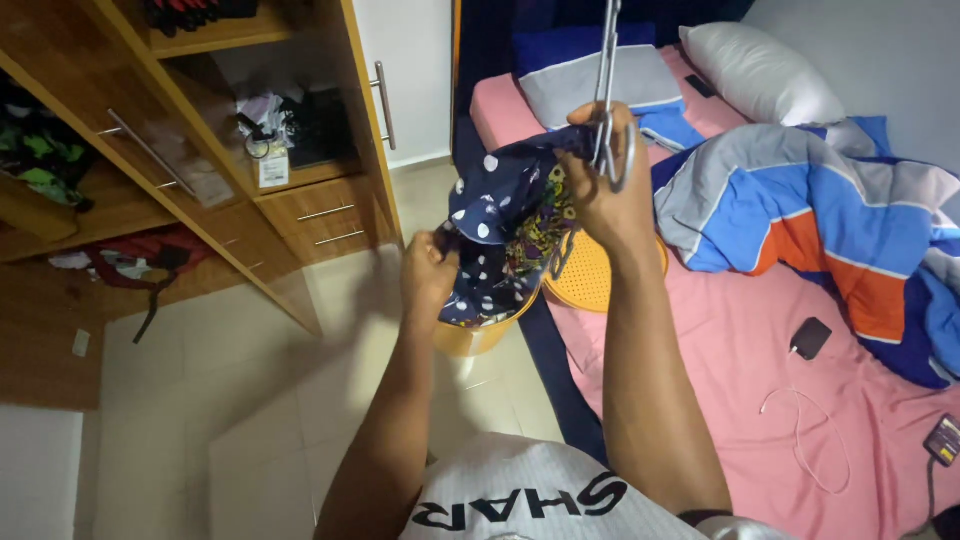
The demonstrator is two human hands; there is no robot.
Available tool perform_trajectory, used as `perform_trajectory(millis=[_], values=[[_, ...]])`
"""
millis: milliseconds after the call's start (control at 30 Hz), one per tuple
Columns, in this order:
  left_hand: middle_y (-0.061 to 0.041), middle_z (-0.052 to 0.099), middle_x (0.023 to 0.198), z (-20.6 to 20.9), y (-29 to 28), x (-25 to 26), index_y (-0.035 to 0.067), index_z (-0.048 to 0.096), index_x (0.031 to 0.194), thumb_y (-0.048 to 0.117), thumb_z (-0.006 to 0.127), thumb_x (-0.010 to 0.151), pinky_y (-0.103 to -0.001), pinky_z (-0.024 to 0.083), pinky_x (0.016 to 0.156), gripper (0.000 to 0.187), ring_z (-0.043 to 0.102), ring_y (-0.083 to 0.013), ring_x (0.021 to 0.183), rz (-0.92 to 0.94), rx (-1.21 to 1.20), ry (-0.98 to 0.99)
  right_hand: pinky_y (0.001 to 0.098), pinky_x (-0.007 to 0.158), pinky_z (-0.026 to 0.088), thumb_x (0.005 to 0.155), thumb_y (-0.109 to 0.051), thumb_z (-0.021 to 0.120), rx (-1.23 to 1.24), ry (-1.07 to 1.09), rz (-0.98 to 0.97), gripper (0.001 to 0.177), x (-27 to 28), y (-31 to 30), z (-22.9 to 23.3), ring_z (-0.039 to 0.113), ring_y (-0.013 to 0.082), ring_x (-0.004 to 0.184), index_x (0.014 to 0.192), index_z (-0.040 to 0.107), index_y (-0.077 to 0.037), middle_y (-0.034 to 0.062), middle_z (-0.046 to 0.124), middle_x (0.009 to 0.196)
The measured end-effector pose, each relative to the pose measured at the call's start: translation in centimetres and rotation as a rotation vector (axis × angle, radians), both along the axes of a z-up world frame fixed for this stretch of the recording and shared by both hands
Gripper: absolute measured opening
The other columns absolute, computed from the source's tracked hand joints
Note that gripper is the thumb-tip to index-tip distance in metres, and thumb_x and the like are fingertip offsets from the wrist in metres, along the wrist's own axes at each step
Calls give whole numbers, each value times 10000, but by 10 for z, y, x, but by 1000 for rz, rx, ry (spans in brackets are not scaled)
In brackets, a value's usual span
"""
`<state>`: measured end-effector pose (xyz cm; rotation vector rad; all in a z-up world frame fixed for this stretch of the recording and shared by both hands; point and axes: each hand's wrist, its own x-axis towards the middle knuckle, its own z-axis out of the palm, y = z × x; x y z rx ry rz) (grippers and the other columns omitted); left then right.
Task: Hang a polka-dot blouse on a plastic hanger and place it in the wardrobe.
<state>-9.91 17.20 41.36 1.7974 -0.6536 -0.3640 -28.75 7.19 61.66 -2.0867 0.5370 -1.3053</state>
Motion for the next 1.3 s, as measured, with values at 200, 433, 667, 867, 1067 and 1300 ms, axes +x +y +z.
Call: perform_trajectory(millis=[200,433,667,867,1067,1300], values=[[-164,737,972,-49,-17,3,31,728,1022,247,760,824,-401,528,825,295,711,-315,916,89,121,-144,264,767,474,941,56,657,92,-15,182,342,-21,-5,18,594,118,890,1242,537,-53,34,620,989],[-168,747,1003,-65,-25,8,50,743,1098,517,528,1032,-388,503,872,518,688,-317,973,56,-10,25,302,985,556,922,113,520,44,-62,192,408,-59,-29,19,693,178,1146,1299,511,-41,87,654,1174],[-105,752,988,-9,-2,10,48,744,1077,468,692,881,-352,529,814,466,687,-206,897,-204,64,-27,297,898,530,869,103,573,-36,83,-53,379,-82,-26,39,640,176,1024,1219,541,-39,80,668,1129],[-153,768,1002,-30,0,25,30,733,1059,400,869,741,-380,561,829,506,734,-267,916,-143,218,-43,312,892,513,823,85,525,-127,98,-94,401,-83,-35,26,601,186,970,1203,550,-39,93,642,1093],[-216,725,1020,-82,-4,64,-12,719,1071,504,786,899,-430,552,835,549,704,-331,957,84,497,70,332,936,541,723,107,489,-169,131,-111,470,-71,-48,2,664,231,1029,1171,542,-26,121,675,1090],[-141,695,1091,-81,-4,64,48,633,1252,59,548,976,-441,612,762,288,702,-260,915,-91,-286,677,339,902,555,694,157,489,83,208,-72,550,-61,-49,-9,726,260,1073,1206,559,-30,119,737,1101]])
